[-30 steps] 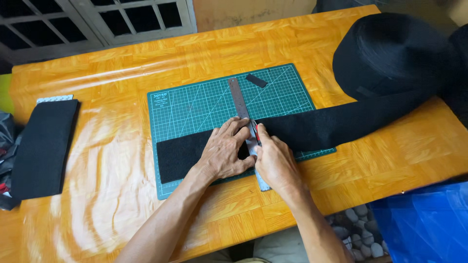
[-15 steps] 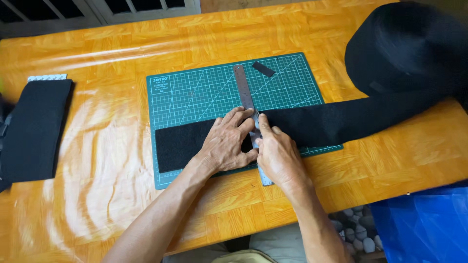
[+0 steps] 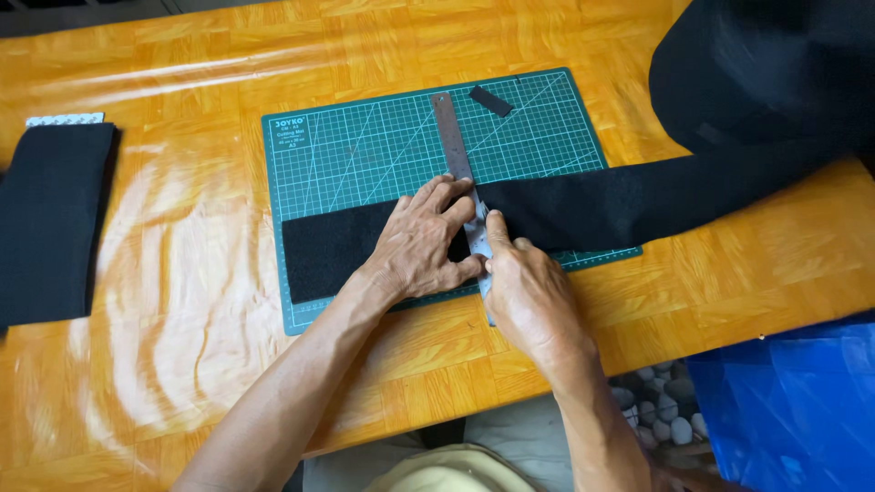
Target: The person uses a metal ruler and a red utility knife to cut a long strip of black fabric on a green cutting mat. They align the ruler along the fabric and slice through it, then move the cut piece aside and reposition the ruler to continue cutting the remaining strip.
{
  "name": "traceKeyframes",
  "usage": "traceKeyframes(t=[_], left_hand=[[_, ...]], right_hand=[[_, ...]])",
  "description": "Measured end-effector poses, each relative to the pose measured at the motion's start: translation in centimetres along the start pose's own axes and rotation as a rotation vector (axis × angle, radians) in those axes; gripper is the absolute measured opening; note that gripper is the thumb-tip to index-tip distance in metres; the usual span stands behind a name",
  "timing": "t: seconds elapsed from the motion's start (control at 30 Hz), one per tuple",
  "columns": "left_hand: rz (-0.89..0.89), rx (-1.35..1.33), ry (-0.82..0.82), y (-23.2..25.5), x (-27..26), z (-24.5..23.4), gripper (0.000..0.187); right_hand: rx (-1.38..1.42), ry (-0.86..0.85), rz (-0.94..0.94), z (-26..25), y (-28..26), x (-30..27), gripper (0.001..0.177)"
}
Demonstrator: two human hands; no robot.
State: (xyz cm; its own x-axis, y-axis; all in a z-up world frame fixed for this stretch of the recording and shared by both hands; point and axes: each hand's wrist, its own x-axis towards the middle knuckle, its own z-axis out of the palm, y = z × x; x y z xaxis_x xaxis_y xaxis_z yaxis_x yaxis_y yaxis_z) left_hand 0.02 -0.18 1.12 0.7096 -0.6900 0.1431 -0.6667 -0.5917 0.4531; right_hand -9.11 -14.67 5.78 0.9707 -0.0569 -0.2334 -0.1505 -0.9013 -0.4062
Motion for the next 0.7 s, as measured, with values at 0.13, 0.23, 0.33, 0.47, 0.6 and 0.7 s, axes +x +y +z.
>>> traceKeyframes(t=[0.13,0.23,0.33,0.47,0.6,0.7], left_hand=[[0.016,-0.012,0.006,-0.3,0.2,0.4,0.049],[-0.007,-0.019,-0.003,-0.2,0.0,0.3,0.048],[0.008,0.005,-0.002,-0.4,-0.2,0.6,0.048],[0.089,0.012,0.030,-0.8,0.6,0.4,0.054],[0.081,0.013,0.030,-1.0,0.3,0.9,0.057],[0.079,-0.014,0.000,-0.5,0.0,0.5,0.054]], right_hand=[[0.009,-0.002,0.028,0.2,-0.4,-1.8,0.068],[0.028,-0.033,0.071,0.6,-0.6,-3.3,0.068],[0.025,-0.037,0.083,2.2,0.3,-3.7,0.068],[-0.153,0.143,-0.015,4.6,2.2,-3.9,0.081],[-0.206,0.111,0.037,5.1,2.1,-4.9,0.084],[-0.249,0.067,0.072,5.8,2.4,-5.7,0.087]])
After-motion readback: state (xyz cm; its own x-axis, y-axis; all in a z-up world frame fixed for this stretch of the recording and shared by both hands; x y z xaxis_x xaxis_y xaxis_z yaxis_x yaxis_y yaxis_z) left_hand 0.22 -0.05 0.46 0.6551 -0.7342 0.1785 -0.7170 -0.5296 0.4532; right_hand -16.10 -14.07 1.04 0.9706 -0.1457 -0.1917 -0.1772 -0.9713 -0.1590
